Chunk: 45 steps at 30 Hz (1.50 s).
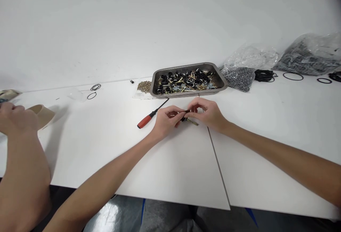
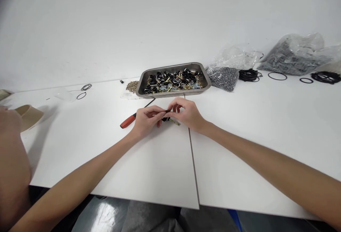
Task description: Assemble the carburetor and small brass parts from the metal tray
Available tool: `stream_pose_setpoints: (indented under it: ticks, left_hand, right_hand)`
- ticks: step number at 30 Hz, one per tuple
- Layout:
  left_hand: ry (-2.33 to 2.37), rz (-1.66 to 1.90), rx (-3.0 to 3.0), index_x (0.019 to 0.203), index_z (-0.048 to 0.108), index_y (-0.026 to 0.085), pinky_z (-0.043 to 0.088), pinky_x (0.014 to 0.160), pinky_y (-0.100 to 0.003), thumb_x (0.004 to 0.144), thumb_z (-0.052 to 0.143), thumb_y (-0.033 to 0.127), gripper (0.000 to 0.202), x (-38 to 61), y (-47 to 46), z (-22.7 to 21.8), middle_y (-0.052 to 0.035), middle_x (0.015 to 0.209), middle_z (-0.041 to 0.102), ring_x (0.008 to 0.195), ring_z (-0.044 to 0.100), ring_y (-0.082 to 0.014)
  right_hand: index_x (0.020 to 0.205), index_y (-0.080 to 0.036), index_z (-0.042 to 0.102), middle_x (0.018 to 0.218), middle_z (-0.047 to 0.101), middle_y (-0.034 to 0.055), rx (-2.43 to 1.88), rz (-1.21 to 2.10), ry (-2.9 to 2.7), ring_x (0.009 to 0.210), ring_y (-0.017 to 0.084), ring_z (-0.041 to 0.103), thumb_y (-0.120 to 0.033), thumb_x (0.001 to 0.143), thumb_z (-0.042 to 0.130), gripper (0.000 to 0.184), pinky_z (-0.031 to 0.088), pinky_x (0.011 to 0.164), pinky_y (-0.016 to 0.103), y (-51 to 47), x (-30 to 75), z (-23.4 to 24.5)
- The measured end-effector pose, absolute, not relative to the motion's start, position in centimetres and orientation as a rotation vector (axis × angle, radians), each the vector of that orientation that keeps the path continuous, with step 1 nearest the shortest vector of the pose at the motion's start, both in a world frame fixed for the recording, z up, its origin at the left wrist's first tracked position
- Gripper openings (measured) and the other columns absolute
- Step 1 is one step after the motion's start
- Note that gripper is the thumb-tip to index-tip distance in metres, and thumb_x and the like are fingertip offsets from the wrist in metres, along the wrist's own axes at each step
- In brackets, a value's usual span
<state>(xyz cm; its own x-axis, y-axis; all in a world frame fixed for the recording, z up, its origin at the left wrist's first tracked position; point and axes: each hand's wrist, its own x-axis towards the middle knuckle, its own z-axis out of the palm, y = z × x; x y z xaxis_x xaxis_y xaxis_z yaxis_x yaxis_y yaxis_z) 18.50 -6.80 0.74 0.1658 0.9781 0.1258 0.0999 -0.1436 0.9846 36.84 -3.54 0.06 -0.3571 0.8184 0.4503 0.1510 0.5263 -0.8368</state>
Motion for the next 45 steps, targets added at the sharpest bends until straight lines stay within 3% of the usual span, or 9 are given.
stream_pose_setpoints:
  ticks: [3,9,24,35,45]
  left_hand:
    - [1.114,1.134,1.461,0.082,0.069,0.012,0.038,0.045,-0.021,0.077,0.072,0.038,0.026,18.4,-6.8,0.6,-0.0016,0.056,0.058,0.046,0.050,-0.0088]
    - [1.114,1.143,1.468,0.082,0.069,0.013,0.039,0.044,-0.021,0.078,0.071,0.037,0.025,18.2,-6.5,0.3,-0.0010,0.055,0.058,0.045,0.051,-0.0089]
    - [1.058,1.130,1.477,0.087,0.067,0.013,0.042,0.044,-0.020,0.076,0.073,0.036,0.026,18.1,-6.5,0.5,-0.0009,0.063,0.059,0.046,0.052,-0.0080]
    - [1.057,1.100,1.440,0.080,0.066,0.013,0.042,0.044,-0.021,0.073,0.076,0.039,0.029,18.1,-6.5,1.1,-0.0007,0.059,0.057,0.046,0.053,-0.0092]
    - [0.954,1.059,1.396,0.078,0.065,0.012,0.045,0.047,-0.024,0.075,0.075,0.033,0.024,17.8,-6.5,1.3,-0.0018,0.061,0.058,0.048,0.054,-0.0109]
  right_hand:
    - [0.073,-0.018,0.064,0.071,0.061,0.0025,-0.841,0.920,-1.803,0.065,0.014,0.053,-0.047,0.072,0.077,0.032,0.045,0.063,0.031,-3.6,36.8,0.1]
    - [0.082,-0.017,0.068,0.079,0.065,0.0045,-0.807,1.013,-1.796,0.068,0.015,0.056,-0.042,0.075,0.076,0.027,0.049,0.066,0.031,-3.7,36.8,0.2]
    - [0.082,-0.018,0.066,0.076,0.064,0.0036,-0.847,0.850,-1.837,0.064,0.013,0.053,-0.033,0.079,0.070,0.015,0.046,0.060,0.028,-3.9,36.8,0.0]
    - [0.080,-0.019,0.066,0.075,0.063,0.0045,-0.836,0.991,-1.855,0.063,0.014,0.055,-0.041,0.077,0.072,0.024,0.049,0.058,0.029,-4.0,37.0,0.3]
    - [0.079,-0.019,0.063,0.074,0.061,0.0019,-0.754,0.975,-1.916,0.064,0.013,0.053,-0.031,0.076,0.069,0.013,0.046,0.061,0.028,-4.2,37.0,0.9]
